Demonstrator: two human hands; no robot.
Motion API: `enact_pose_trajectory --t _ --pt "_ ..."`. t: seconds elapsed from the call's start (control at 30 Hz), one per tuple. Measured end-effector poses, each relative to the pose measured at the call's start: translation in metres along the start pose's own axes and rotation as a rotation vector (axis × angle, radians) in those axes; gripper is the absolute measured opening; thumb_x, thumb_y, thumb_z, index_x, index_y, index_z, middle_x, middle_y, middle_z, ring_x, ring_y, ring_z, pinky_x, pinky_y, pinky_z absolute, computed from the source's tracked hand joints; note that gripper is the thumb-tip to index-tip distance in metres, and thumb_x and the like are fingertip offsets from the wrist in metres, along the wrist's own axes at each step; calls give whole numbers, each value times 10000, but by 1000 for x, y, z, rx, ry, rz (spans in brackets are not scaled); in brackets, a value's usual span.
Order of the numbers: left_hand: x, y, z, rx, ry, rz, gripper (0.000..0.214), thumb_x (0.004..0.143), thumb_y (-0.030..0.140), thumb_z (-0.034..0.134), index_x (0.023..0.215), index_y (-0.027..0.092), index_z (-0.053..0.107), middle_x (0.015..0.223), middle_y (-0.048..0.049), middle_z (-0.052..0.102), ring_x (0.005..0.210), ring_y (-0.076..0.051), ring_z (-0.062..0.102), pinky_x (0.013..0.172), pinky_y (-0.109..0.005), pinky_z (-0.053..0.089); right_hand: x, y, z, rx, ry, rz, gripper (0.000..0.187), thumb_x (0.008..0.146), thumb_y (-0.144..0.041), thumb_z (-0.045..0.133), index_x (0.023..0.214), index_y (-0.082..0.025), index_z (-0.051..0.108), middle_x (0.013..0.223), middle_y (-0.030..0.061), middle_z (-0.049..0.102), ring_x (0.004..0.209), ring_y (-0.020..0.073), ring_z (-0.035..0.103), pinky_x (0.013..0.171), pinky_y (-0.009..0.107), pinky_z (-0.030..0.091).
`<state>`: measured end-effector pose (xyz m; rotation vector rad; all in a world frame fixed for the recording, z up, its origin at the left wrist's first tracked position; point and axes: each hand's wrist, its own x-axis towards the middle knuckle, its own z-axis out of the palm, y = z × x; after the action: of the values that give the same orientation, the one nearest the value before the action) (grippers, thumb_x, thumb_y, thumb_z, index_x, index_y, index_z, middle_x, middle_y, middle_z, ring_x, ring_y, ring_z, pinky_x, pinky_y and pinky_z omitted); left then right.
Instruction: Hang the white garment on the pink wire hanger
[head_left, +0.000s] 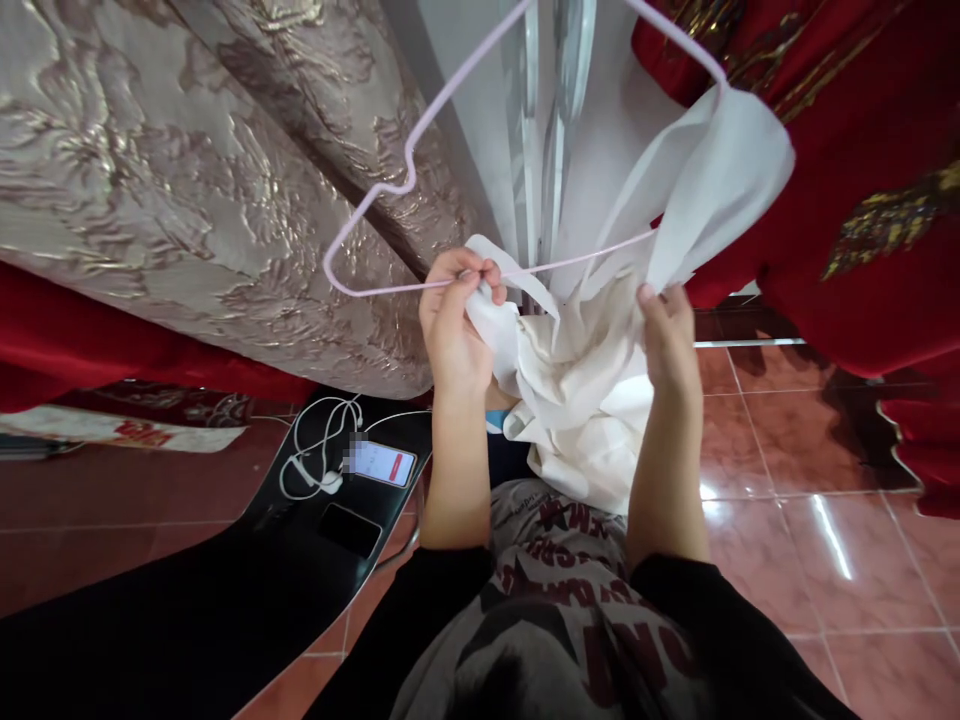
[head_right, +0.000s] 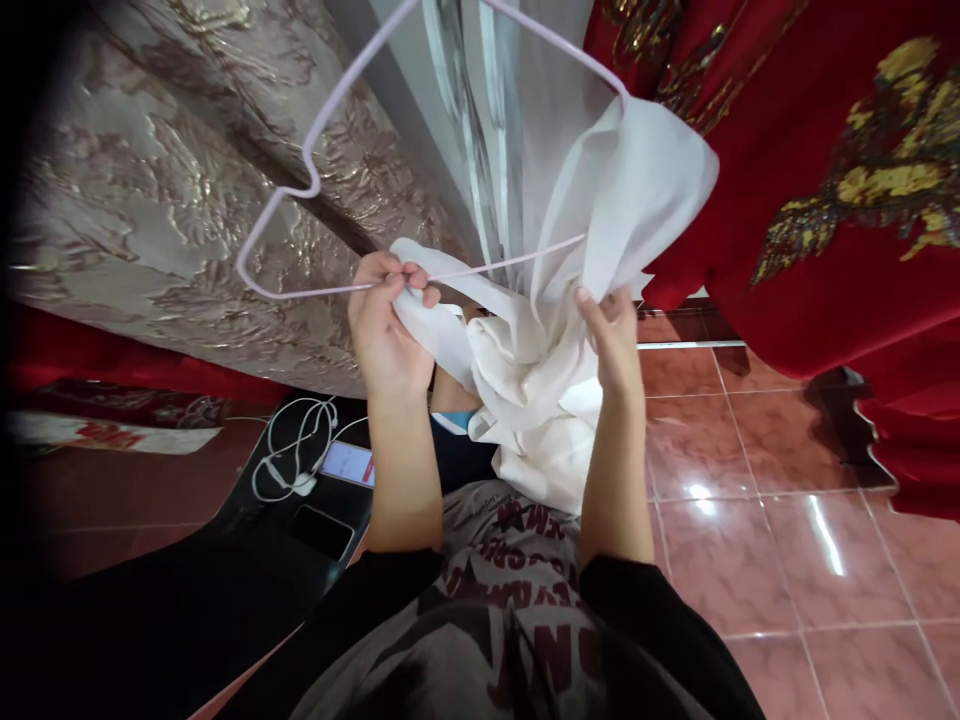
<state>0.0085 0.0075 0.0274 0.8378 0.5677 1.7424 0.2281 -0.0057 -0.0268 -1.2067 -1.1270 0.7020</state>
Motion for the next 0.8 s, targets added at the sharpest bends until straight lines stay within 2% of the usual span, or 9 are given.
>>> enact_pose_trajectory --t 0.07,0.2,0.27,0.33,0.4,0.5,0.57,0.67,0.8 --pt "-2 -3 2 33 24 4 182 904 85 572 780 210 621 781 -36 550 733 -143 586 618 -226 475 -2 -1 12 14 -62 26 539 791 -604 717 1138 -198 642 1217 100 669 1169 219 664 1106 460 522" --pt "-1 -1 -1 45 21 11 161 880 77 598 787 204 627 810 -48 576 750 -149 589 619 -219 497 -6 -22 33 5 235 -63 387 803 -511 742 981 -177 660 987 43 668 964 154 664 1015 397 552" --pt "1 2 -5 43 18 13 171 875 72 606 767 203 622 795 -45 580 729 -143 584 599 -207 495 -3 -33 36 -2 373 -143 321 847 -486 699 891 -178 622 879 15 608 874 119 624 949 347 558" --pt "4 2 -7 44 21 17 183 880 79 621 745 201 607 776 -35 582 701 -133 579 576 -195 491 2 -41 34 -12 442 -240 278 877 -453 669 868 -183 600 852 11 564 861 106 594 929 314 546" --pt "5 1 -8 25 18 27 183 878 83 641 740 197 605 769 -29 589 691 -127 578 567 -187 490 8 -46 31 -8 398 -292 226 895 -410 647 915 -188 607 893 24 572 928 119 602 968 314 530" --pt "4 -2 -7 -35 -5 45 169 864 65 646 746 184 629 767 -30 597 692 -119 577 569 -179 492 14 -50 28 75 178 -204 210 908 -366 620 1022 -192 594 956 36 633 965 135 646 950 324 537" --pt "4 -4 -7 -72 -19 43 161 855 51 646 752 175 644 769 -32 600 694 -118 579 573 -180 491 14 -54 27 164 82 -119 192 914 -344 603 1023 -192 561 933 26 666 779 103 636 781 285 540" --pt "5 -3 -8 -80 -8 33 166 858 45 651 752 172 642 780 -37 602 706 -123 589 574 -185 483 12 -62 21 176 24 -22 123 905 -282 583 952 -176 542 830 7 674 528 46 459 542 220 388" --pt "8 0 -10 -37 16 21 193 864 34 636 731 175 626 765 -36 594 702 -127 591 556 -189 464 7 -75 7 13 -55 108 124 912 -265 560 939 -156 611 582 -32 534 479 41 391 485 192 275"
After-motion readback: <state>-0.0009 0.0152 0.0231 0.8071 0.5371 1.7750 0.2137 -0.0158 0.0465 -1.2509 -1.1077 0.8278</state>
